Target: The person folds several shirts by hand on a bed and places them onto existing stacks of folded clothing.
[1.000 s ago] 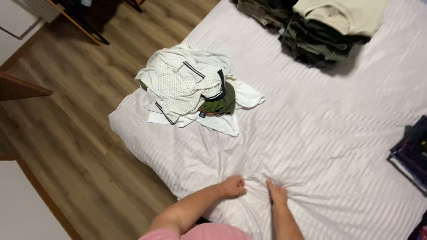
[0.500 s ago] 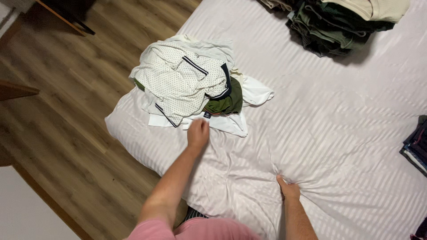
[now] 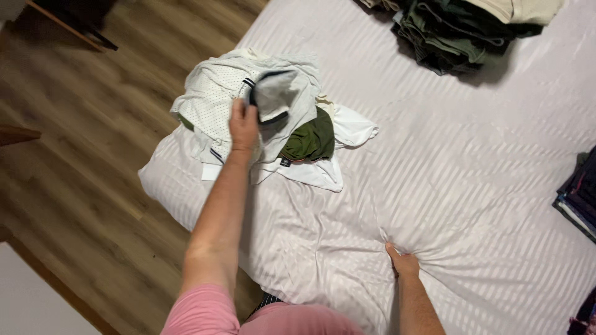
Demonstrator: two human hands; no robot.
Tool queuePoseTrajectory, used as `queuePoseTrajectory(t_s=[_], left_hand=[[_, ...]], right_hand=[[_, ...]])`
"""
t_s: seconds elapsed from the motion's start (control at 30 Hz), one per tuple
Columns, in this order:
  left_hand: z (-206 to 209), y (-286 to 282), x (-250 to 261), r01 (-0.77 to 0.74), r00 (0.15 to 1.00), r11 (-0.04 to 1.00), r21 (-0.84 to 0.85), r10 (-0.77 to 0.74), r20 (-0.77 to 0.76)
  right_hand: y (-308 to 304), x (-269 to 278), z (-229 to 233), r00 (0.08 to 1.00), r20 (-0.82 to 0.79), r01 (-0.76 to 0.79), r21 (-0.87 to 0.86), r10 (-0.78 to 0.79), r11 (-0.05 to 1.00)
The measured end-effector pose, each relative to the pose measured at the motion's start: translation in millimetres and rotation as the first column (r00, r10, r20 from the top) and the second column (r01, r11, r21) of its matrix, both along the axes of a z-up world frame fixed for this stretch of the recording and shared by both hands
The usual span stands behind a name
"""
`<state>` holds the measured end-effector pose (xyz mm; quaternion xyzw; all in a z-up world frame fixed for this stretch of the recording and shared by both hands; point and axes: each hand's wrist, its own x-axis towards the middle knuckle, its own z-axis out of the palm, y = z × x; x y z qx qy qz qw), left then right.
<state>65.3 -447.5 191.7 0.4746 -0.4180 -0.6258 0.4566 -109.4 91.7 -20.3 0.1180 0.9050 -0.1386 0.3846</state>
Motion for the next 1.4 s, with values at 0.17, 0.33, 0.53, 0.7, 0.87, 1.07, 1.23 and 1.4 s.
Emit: queuePoseTrajectory(t_s=[0.17, 0.33, 0.53, 0.7, 0.87, 1.07, 1.23, 1.4], left_hand=[[35, -49, 90, -0.025, 0.996, 0.781, -0.625, 0.071, 0.049], [169, 19, 157, -0.063, 0.996, 0.639, -0.767, 0.090, -0.007], [310, 146, 208, 0.024, 0.993, 0.576, -0.817, -0.107, -0.047], [382, 268, 206, 0.512, 0.696, 0.596, -0.619, -0.710, -0.107], [394, 387, 184, 0.734, 0.398, 0.487, -0.472, -0.873, -0.282], [328, 447, 151, 0.828, 0.347, 0.436, -0.352, -0.892, -0.290], [258, 489, 149, 0.844, 0.407, 0.469, -0.262, -0.876, -0.257], [199, 527, 159, 0.905, 0.388, 0.421, -0.062, -0.876, -0.285]], right_hand=[[10, -10, -29, 0.991, -0.019, -0.136, 0.013, 0.136, 0.991], [5, -2, 3, 0.998, -0.018, 0.052, -0.195, -0.056, 0.979], [25, 16, 10, 0.936, 0.132, 0.325, -0.673, -0.326, 0.664], [5, 80, 149, 0.897, -0.442, -0.399, -0.813, -0.005, 0.425], [25, 140, 312, 0.894, -0.446, -0.447, -0.894, -0.037, -0.021], [113, 181, 354, 0.849, -0.508, -0.493, -0.860, -0.144, 0.129], [171, 186, 390, 0.801, -0.568, -0.526, -0.818, -0.188, 0.231], [238, 182, 423, 0.737, -0.641, -0.552, -0.754, -0.216, 0.356]])
